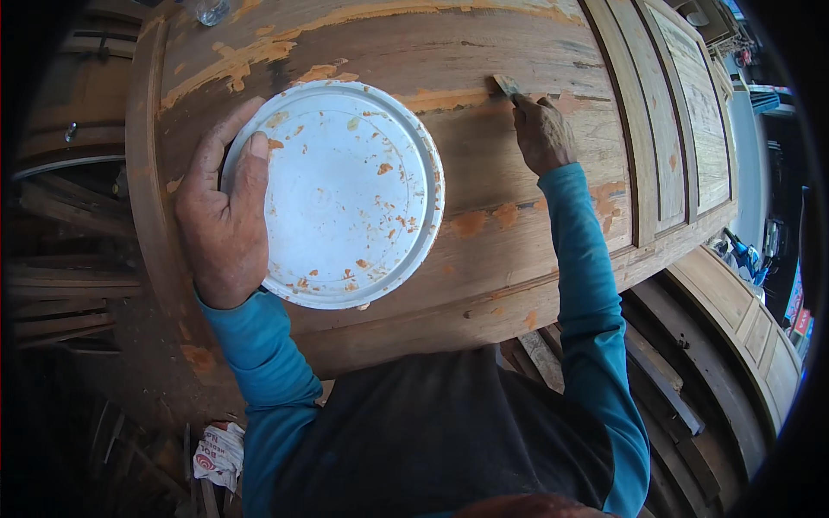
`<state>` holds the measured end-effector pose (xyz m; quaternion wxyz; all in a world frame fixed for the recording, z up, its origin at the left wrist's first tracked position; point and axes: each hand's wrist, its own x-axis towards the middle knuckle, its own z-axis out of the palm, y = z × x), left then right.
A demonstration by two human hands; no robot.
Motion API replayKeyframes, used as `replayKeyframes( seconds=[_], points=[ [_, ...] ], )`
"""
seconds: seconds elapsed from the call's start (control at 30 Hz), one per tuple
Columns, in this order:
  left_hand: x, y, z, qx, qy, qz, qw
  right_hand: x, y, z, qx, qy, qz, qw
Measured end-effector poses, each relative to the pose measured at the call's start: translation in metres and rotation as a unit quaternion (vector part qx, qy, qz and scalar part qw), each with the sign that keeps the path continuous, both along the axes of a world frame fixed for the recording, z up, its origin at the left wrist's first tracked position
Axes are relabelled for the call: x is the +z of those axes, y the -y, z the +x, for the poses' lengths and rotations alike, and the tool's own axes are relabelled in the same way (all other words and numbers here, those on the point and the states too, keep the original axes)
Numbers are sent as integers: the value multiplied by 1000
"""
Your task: The person applies wood putty to a wooden door using a putty knife, repeatedly dipping the tool into a bucket of orange-colored compound and spreading it over cracks and gaps in the wood surface.
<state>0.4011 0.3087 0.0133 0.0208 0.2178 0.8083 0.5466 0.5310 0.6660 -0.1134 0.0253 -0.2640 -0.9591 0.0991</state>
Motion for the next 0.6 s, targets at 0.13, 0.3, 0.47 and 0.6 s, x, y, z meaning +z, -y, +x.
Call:
replayKeyframes(
  seconds=[0.13,0.3,0.47,0.6],
  points=[
    [1,-1,1,0,5,-1,1000,-15,45,12,51,21,-3,998],
    [-3,3,1,2,-11,-2,1000,30,72,28,83,62,-91,990],
    [-2,0,2,8,20,18,1000,30,60,36,60,-100,-124,985],
    [10,7,-2,9,-106,-23,994,44,74,43,58,-186,-223,955]
  ],
)
